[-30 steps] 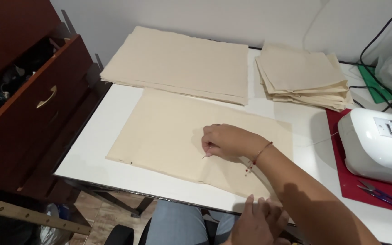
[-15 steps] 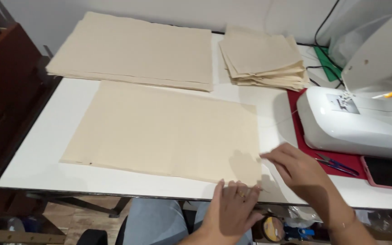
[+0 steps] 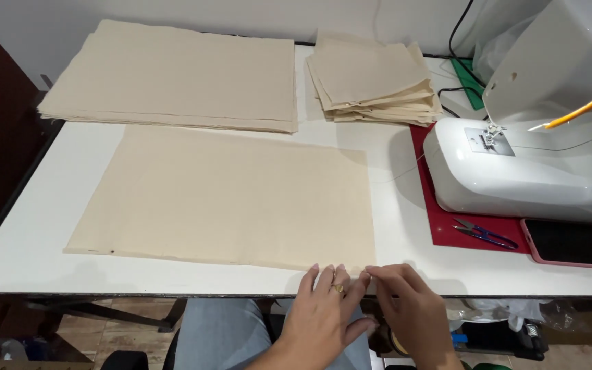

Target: Pinning two pieces of light-colored fabric together along the edges in preparation for sewing

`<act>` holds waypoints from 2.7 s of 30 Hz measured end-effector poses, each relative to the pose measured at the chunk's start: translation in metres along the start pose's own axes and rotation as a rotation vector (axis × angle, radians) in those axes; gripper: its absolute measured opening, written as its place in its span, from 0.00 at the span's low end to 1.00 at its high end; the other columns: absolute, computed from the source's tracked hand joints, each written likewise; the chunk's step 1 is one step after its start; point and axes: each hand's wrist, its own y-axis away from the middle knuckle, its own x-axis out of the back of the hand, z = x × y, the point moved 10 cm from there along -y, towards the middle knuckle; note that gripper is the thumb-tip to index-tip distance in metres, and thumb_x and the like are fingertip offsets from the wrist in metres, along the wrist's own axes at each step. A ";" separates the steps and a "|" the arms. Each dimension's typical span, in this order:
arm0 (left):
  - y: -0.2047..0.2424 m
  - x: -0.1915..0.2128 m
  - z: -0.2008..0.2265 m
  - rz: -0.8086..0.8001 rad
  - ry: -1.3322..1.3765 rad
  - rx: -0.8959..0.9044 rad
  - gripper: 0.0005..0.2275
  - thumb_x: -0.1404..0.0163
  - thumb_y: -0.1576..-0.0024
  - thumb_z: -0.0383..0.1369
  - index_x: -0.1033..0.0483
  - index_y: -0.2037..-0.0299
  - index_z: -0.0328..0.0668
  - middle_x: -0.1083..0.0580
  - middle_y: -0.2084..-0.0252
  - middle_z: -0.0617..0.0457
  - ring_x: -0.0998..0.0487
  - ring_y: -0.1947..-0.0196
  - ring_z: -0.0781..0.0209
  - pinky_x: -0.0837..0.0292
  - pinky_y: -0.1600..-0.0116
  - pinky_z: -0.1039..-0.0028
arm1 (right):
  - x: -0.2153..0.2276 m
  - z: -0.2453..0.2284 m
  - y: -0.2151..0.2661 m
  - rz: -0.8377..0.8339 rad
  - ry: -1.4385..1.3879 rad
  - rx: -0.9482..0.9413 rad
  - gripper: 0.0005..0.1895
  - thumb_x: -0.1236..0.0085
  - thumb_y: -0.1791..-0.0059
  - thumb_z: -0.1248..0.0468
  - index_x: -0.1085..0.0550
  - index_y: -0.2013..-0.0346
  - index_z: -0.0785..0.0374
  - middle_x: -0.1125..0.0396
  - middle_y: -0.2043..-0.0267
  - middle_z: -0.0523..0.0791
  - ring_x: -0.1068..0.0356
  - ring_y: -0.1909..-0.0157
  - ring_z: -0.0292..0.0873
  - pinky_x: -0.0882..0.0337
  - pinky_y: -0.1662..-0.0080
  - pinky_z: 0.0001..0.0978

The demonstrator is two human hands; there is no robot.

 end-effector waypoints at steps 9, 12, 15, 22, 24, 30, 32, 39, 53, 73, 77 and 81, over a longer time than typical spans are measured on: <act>0.005 0.039 -0.016 0.039 0.199 -0.072 0.24 0.41 0.43 0.49 0.27 0.53 0.31 0.27 0.40 0.38 0.29 0.41 0.44 0.38 0.32 0.57 | 0.001 -0.024 -0.003 0.061 0.229 0.203 0.14 0.36 0.52 0.67 0.22 0.54 0.46 0.32 0.57 0.32 0.31 0.62 0.35 0.30 0.51 0.28; 0.009 0.035 -0.017 0.044 0.179 -0.077 0.24 0.43 0.41 0.49 0.26 0.52 0.31 0.28 0.38 0.39 0.29 0.40 0.45 0.39 0.31 0.58 | 0.000 -0.024 -0.002 0.035 0.202 0.197 0.13 0.37 0.52 0.67 0.22 0.54 0.47 0.33 0.62 0.32 0.32 0.64 0.37 0.30 0.50 0.31; 0.005 0.033 -0.019 -0.011 0.223 -0.066 0.23 0.44 0.41 0.50 0.26 0.53 0.31 0.28 0.38 0.39 0.29 0.39 0.45 0.39 0.31 0.58 | 0.001 -0.032 -0.005 0.015 0.250 0.251 0.12 0.40 0.50 0.68 0.22 0.54 0.50 0.31 0.62 0.32 0.31 0.63 0.32 0.30 0.51 0.32; 0.011 0.033 -0.021 0.004 0.199 -0.073 0.28 0.48 0.38 0.51 0.26 0.44 0.28 0.30 0.35 0.43 0.30 0.39 0.47 0.41 0.30 0.57 | -0.003 -0.047 -0.005 0.031 0.454 0.346 0.12 0.41 0.51 0.70 0.23 0.56 0.50 0.28 0.61 0.33 0.29 0.62 0.32 0.29 0.54 0.31; 0.012 0.045 -0.021 0.057 0.199 -0.080 0.27 0.48 0.37 0.50 0.26 0.43 0.27 0.29 0.37 0.43 0.30 0.39 0.48 0.41 0.29 0.58 | -0.003 -0.051 -0.007 0.027 0.476 0.340 0.12 0.41 0.51 0.69 0.22 0.56 0.50 0.27 0.61 0.34 0.29 0.63 0.34 0.30 0.55 0.30; 0.008 0.038 -0.025 -0.035 0.319 -0.055 0.23 0.46 0.38 0.49 0.25 0.53 0.29 0.28 0.37 0.40 0.29 0.40 0.46 0.42 0.30 0.55 | -0.002 -0.060 -0.012 0.042 0.444 0.357 0.21 0.44 0.54 0.76 0.22 0.53 0.49 0.27 0.57 0.34 0.28 0.67 0.34 0.30 0.52 0.34; 0.007 0.042 -0.026 -0.016 0.297 -0.065 0.23 0.45 0.39 0.49 0.25 0.54 0.29 0.27 0.39 0.40 0.29 0.40 0.48 0.42 0.29 0.57 | 0.000 -0.059 -0.013 0.064 0.427 0.339 0.20 0.43 0.55 0.75 0.23 0.54 0.48 0.27 0.61 0.33 0.28 0.67 0.34 0.31 0.52 0.34; 0.008 0.050 -0.033 0.042 0.412 -0.016 0.21 0.43 0.39 0.46 0.25 0.58 0.28 0.26 0.41 0.38 0.28 0.41 0.44 0.35 0.34 0.59 | -0.002 -0.038 -0.009 0.148 0.188 0.190 0.09 0.40 0.49 0.66 0.22 0.59 0.45 0.26 0.65 0.27 0.27 0.63 0.29 0.37 0.43 0.34; 0.009 0.045 -0.047 0.008 0.641 0.134 0.21 0.42 0.40 0.45 0.29 0.48 0.35 0.28 0.67 0.58 0.24 0.45 0.54 0.29 0.43 0.61 | -0.016 -0.023 -0.011 0.144 0.026 0.055 0.08 0.40 0.50 0.63 0.23 0.59 0.42 0.25 0.68 0.29 0.27 0.66 0.31 0.39 0.44 0.34; 0.020 0.061 -0.039 0.157 0.341 -0.010 0.16 0.40 0.42 0.41 0.28 0.59 0.36 0.26 0.42 0.41 0.28 0.39 0.43 0.45 0.28 0.48 | 0.005 0.007 0.007 -0.012 0.182 0.095 0.13 0.43 0.50 0.61 0.25 0.51 0.46 0.24 0.49 0.28 0.23 0.53 0.31 0.32 0.42 0.31; 0.024 0.062 -0.047 0.141 0.272 0.016 0.15 0.43 0.40 0.42 0.28 0.56 0.38 0.25 0.41 0.45 0.27 0.38 0.47 0.47 0.27 0.50 | 0.000 0.005 0.009 -0.165 0.102 0.111 0.18 0.46 0.48 0.58 0.26 0.43 0.44 0.29 0.38 0.30 0.28 0.44 0.33 0.36 0.44 0.33; 0.026 0.060 -0.052 0.100 0.327 0.022 0.15 0.44 0.39 0.42 0.27 0.55 0.36 0.24 0.42 0.43 0.27 0.39 0.47 0.46 0.27 0.52 | 0.000 0.003 0.007 -0.196 0.181 0.103 0.16 0.50 0.47 0.54 0.27 0.45 0.38 0.30 0.40 0.27 0.28 0.45 0.29 0.41 0.40 0.35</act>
